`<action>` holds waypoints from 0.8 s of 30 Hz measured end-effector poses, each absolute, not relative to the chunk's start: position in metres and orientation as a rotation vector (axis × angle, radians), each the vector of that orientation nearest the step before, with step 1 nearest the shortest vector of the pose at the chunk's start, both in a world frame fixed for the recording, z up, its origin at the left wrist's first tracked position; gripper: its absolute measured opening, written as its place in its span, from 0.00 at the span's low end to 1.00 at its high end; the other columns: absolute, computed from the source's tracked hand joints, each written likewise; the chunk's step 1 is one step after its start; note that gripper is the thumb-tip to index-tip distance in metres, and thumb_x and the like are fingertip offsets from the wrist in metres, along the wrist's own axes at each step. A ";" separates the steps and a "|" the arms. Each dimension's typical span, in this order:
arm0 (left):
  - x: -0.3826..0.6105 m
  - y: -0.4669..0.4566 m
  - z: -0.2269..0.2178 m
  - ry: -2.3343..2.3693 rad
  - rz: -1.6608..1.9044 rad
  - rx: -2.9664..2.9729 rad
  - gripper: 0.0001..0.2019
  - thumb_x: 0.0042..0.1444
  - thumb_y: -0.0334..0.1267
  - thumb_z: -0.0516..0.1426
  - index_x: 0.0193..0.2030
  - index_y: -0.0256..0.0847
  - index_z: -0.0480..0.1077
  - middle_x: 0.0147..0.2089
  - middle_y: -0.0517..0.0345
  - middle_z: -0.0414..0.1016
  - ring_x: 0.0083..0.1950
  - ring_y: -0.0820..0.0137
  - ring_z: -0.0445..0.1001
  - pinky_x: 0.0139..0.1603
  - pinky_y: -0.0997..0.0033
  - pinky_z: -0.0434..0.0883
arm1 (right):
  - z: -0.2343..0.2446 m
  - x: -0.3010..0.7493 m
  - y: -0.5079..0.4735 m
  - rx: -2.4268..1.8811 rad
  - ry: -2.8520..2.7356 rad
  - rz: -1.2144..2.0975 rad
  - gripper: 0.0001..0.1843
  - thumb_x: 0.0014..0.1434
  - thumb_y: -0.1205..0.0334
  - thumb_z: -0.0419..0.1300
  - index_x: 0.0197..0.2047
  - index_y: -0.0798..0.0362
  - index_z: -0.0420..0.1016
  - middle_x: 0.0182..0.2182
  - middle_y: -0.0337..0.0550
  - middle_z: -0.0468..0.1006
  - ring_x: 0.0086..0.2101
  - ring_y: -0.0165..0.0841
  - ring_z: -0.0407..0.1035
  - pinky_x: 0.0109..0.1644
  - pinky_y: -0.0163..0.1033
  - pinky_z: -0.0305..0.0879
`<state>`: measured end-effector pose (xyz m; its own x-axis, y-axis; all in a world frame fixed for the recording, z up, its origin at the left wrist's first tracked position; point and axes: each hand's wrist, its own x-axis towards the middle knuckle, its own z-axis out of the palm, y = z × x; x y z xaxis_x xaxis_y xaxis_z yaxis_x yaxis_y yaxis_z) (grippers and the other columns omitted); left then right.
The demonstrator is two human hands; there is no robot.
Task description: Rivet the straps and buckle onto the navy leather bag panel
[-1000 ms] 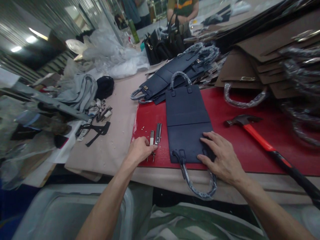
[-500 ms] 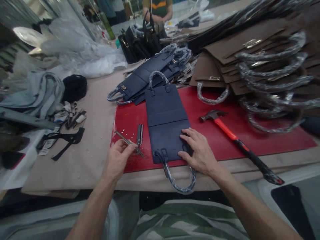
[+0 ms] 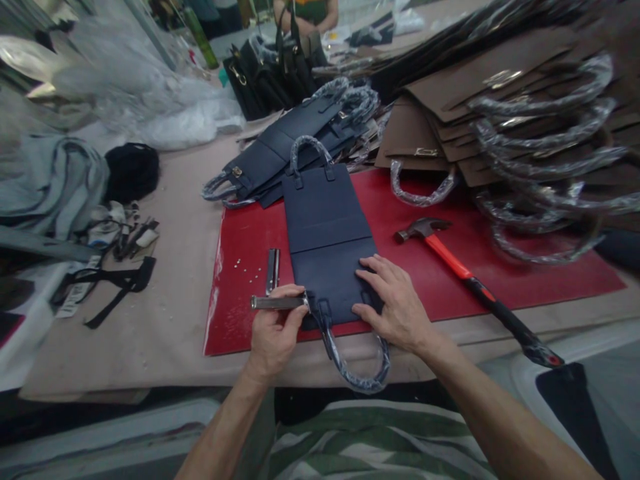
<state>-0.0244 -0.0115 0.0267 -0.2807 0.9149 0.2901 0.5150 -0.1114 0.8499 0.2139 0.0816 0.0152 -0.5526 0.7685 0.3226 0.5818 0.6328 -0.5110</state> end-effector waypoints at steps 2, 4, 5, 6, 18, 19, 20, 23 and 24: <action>-0.026 -0.011 0.025 1.747 1.384 1.525 0.06 0.61 0.37 0.59 0.44 0.41 0.72 0.49 0.52 0.78 0.52 0.64 0.77 0.58 0.61 0.74 | 0.015 0.214 0.082 -1.049 -2.321 0.474 0.29 0.57 0.50 0.64 0.58 0.55 0.70 0.63 0.56 0.67 0.64 0.53 0.57 0.67 0.61 0.57; -0.026 -0.011 0.025 1.736 1.394 1.450 0.05 0.62 0.37 0.58 0.44 0.41 0.72 0.49 0.52 0.78 0.52 0.64 0.78 0.58 0.61 0.74 | 0.015 0.214 0.082 -1.041 -2.315 0.476 0.29 0.58 0.50 0.64 0.58 0.55 0.70 0.63 0.56 0.67 0.64 0.53 0.57 0.67 0.61 0.57; -0.026 -0.011 0.026 1.730 1.393 1.411 0.05 0.63 0.37 0.58 0.44 0.41 0.72 0.50 0.51 0.78 0.52 0.63 0.78 0.58 0.61 0.74 | 0.016 0.214 0.082 -1.039 -2.316 0.476 0.29 0.58 0.50 0.64 0.59 0.54 0.70 0.63 0.55 0.67 0.64 0.52 0.57 0.67 0.61 0.57; -0.024 -0.010 0.027 1.720 1.387 1.380 0.06 0.63 0.38 0.58 0.44 0.41 0.72 0.50 0.51 0.78 0.52 0.63 0.78 0.58 0.61 0.75 | 0.016 0.214 0.082 -1.040 -2.318 0.476 0.29 0.58 0.49 0.64 0.59 0.54 0.70 0.63 0.55 0.67 0.64 0.52 0.57 0.67 0.61 0.57; -0.084 0.006 0.057 2.114 1.088 1.262 0.11 0.61 0.43 0.56 0.43 0.37 0.73 0.35 0.57 0.77 0.35 0.67 0.76 0.37 0.70 0.71 | 0.011 0.215 0.085 -1.008 -2.324 0.398 0.27 0.60 0.49 0.61 0.58 0.55 0.70 0.62 0.56 0.68 0.63 0.54 0.60 0.64 0.62 0.60; -0.092 0.011 0.060 2.159 0.990 1.288 0.10 0.61 0.42 0.55 0.42 0.37 0.73 0.33 0.57 0.76 0.34 0.67 0.75 0.36 0.70 0.70 | 0.009 0.215 0.086 -0.997 -2.322 0.378 0.27 0.61 0.49 0.61 0.58 0.55 0.70 0.62 0.56 0.69 0.62 0.54 0.60 0.63 0.62 0.61; -0.098 0.016 0.062 2.217 0.875 1.323 0.10 0.61 0.41 0.55 0.40 0.37 0.73 0.32 0.57 0.76 0.33 0.67 0.74 0.35 0.69 0.69 | 0.008 0.216 0.087 -0.986 -2.320 0.359 0.27 0.61 0.49 0.60 0.58 0.56 0.70 0.61 0.57 0.69 0.62 0.54 0.61 0.63 0.62 0.61; -0.106 0.031 0.067 2.440 0.489 1.442 0.08 0.62 0.38 0.55 0.37 0.37 0.72 0.33 0.53 0.76 0.36 0.62 0.75 0.37 0.66 0.68 | 0.005 0.216 0.089 -0.950 -2.322 0.315 0.27 0.62 0.48 0.59 0.58 0.56 0.70 0.61 0.57 0.69 0.61 0.55 0.61 0.61 0.62 0.63; -0.105 0.035 0.067 2.511 0.369 1.487 0.07 0.62 0.38 0.56 0.38 0.37 0.73 0.36 0.51 0.76 0.39 0.61 0.76 0.39 0.65 0.68 | 0.005 0.216 0.090 -0.943 -2.323 0.304 0.27 0.62 0.47 0.59 0.58 0.56 0.70 0.61 0.57 0.69 0.61 0.55 0.62 0.61 0.62 0.63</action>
